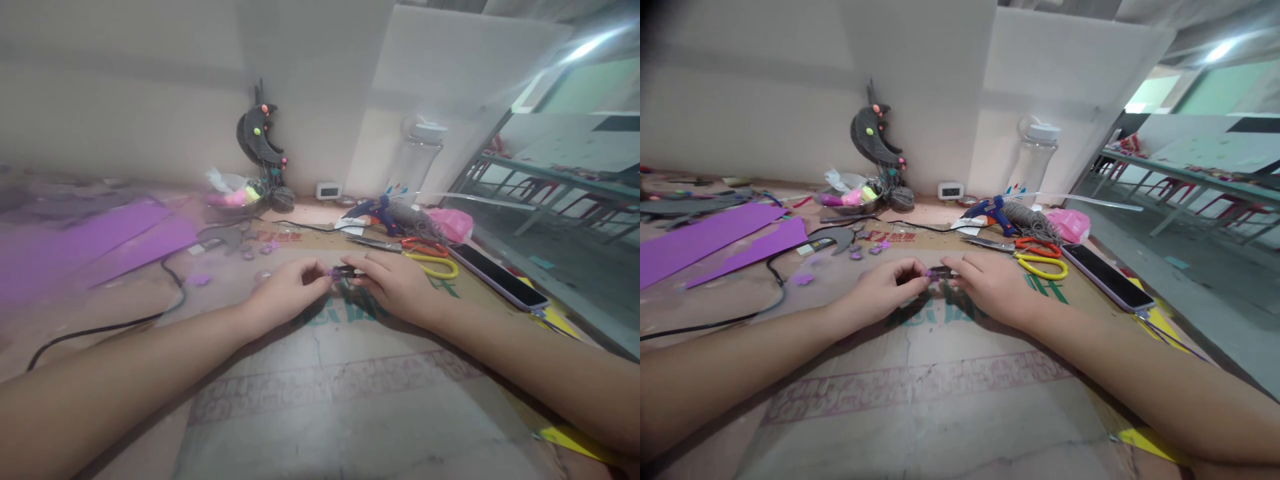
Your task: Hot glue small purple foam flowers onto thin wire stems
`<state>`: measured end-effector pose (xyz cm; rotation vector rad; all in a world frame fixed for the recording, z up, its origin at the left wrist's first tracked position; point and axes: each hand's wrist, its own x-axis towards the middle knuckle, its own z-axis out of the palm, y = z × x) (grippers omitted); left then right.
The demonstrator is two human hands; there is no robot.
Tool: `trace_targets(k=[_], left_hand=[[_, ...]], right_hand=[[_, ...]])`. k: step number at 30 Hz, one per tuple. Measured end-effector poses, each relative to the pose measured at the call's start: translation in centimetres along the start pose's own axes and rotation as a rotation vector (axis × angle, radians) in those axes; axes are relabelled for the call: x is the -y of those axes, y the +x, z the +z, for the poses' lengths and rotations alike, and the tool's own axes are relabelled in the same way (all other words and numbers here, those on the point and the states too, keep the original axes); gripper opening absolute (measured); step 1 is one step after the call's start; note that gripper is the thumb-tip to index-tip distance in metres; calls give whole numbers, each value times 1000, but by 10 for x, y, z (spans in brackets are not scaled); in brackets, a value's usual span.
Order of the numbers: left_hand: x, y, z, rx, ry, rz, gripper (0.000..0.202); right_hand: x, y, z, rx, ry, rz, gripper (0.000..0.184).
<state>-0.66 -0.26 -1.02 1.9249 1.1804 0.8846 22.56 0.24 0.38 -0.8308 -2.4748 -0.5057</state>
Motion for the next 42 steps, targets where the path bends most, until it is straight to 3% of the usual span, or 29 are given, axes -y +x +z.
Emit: trace_targets(k=[5,10,12,16,20,24,33,42], left_hand=[[0,2,-1,-22,-91,14,21],[-4,4,-3,-60,-157,18,16],[-5,4,-3,-58,-172,12,16],[-6,1,-3,-15,-152,28,18],[-7,-2,-4,3,-85,41,20],[-10,-3,-4,29,-78,68,20],[-10,-3,-3,70,-129,36,22],[-5,-2,-2,6,-98,38,34]], right_hand=[[10,0,-10,-49,218,150,36],[21,-1,-12,101,233,-24,32],[22,0,-11,76,248,-67,35],[18,5,-10,-32,387,178,33],[20,12,-7,-25,548,381,24],[27,17,-5,-9,634,420,11],[25,17,0,15,688,546,15],[24,18,-1,-7,690,579,17]])
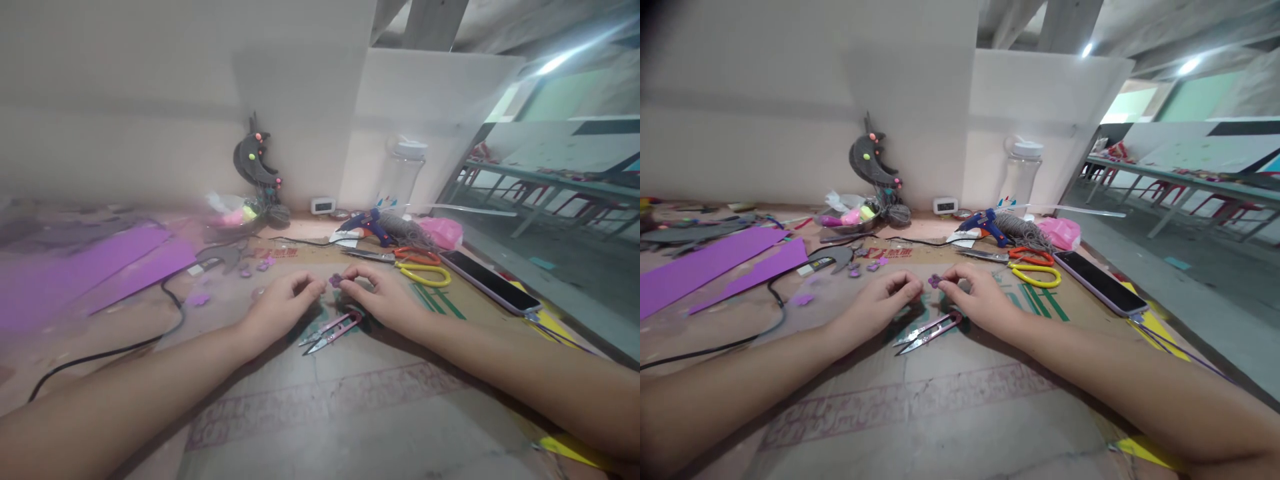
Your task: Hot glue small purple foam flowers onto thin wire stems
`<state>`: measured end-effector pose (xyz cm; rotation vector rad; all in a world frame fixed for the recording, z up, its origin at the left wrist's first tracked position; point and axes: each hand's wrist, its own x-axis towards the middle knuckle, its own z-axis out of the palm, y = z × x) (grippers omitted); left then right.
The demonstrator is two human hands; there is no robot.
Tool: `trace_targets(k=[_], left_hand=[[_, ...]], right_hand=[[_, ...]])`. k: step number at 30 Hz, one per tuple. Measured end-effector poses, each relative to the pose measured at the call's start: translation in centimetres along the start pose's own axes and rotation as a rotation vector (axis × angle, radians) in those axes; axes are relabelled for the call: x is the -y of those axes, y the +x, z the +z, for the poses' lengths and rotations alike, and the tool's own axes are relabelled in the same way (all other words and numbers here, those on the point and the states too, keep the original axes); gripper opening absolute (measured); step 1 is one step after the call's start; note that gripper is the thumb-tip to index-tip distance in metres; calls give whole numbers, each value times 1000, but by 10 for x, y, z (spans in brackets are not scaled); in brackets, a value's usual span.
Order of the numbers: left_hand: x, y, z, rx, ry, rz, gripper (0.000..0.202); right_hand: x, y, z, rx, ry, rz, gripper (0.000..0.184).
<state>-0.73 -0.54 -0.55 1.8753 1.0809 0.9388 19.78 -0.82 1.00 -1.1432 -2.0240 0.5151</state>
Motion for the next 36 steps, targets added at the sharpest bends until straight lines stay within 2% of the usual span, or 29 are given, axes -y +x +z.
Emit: trace_targets(k=[8,11,17,26,29,36], left_hand=[[-8,-1,0,30,57,45,22],[-8,-1,0,26,81,30,21],[-6,0,0,-54,96,15,22],[-5,-1,-1,-44,105,59,22],[-5,-1,-1,-32,83,78,21],[-3,-1,-1,9,51,66,26]], right_hand=[[-4,-1,1,76,-16,-116,18],[-5,-1,1,99,-24,-98,19],[-4,-2,1,107,-28,-32,28],[1,-5,1,180,-63,-166,33],[1,-4,1,183,-53,-133,35],[3,-5,1,86,32,-2,18]])
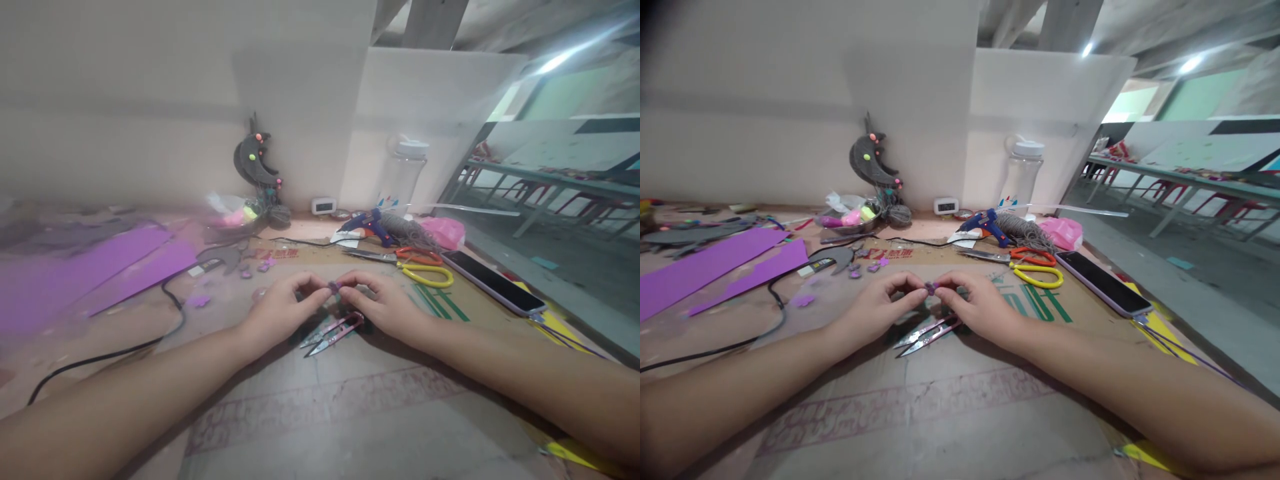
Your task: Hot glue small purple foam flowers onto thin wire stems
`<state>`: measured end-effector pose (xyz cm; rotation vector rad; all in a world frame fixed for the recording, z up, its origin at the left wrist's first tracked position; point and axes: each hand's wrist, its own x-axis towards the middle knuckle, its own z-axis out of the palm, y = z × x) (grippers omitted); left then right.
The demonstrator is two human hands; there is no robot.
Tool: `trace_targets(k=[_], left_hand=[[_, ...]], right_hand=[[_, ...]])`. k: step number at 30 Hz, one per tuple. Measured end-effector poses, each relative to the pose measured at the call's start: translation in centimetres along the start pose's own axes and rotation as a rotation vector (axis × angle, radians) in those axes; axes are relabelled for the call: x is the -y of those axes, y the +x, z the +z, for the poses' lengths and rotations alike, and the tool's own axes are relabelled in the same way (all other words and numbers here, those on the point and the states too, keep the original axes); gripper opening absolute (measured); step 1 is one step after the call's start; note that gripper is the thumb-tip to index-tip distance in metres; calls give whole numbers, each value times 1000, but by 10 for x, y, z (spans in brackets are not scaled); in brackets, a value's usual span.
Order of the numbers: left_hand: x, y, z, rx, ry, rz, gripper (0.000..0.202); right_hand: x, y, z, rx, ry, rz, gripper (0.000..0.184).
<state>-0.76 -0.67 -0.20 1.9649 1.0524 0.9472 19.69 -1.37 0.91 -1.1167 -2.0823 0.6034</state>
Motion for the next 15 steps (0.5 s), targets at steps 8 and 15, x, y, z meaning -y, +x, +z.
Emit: trace_targets(k=[8,15], left_hand=[[0,0,2,-21,-37,-12,25],[-4,-1,0,-28,37,-16,27]], right_hand=[[2,2,0,-17,-8,26,17],[3,1,2,29,-32,-22,16]])
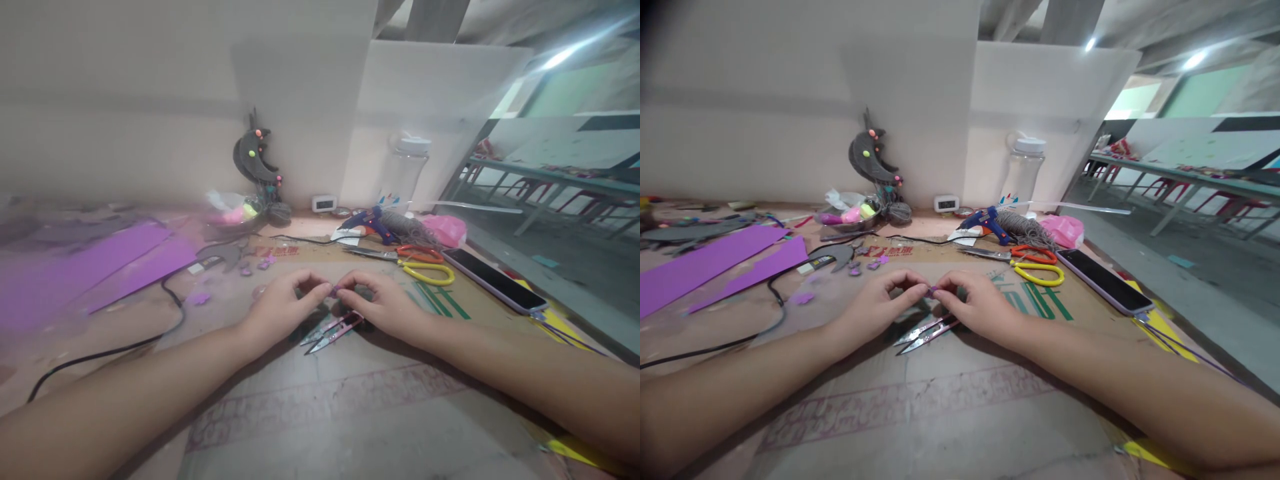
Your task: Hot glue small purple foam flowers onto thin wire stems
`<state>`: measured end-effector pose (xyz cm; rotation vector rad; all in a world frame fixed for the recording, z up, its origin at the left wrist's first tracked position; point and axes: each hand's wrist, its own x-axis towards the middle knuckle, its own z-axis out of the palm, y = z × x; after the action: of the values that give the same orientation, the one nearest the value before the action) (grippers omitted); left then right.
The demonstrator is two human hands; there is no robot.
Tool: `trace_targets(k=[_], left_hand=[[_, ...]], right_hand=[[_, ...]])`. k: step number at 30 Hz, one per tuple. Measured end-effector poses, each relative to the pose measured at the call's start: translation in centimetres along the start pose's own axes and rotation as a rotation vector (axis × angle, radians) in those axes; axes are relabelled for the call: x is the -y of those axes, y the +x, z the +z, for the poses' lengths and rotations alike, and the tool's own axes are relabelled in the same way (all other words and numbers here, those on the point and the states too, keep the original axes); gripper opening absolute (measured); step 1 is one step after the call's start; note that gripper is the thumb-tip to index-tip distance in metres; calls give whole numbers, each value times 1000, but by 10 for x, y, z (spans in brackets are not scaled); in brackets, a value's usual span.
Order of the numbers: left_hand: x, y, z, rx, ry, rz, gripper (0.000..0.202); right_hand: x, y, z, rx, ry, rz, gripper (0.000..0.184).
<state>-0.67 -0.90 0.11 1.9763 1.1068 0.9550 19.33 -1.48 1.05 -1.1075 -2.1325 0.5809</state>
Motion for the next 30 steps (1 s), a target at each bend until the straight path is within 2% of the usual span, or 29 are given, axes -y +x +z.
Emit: trace_targets(k=[7,12,17,24,30], left_hand=[[-2,0,-1,18,33,11,24],[3,1,0,25,-47,7,30],[8,1,2,-3,-126,-45,40],[10,2,2,-38,-159,-64,36],[6,2,3,42,-101,-37,29]], right_hand=[[1,0,-1,17,-51,-15,15],[-1,0,-1,-8,-34,-20,15],[-3,0,0,-25,-22,-20,14],[-2,-1,-1,-44,-7,4,16],[-2,0,-2,-55,-10,-9,16]])
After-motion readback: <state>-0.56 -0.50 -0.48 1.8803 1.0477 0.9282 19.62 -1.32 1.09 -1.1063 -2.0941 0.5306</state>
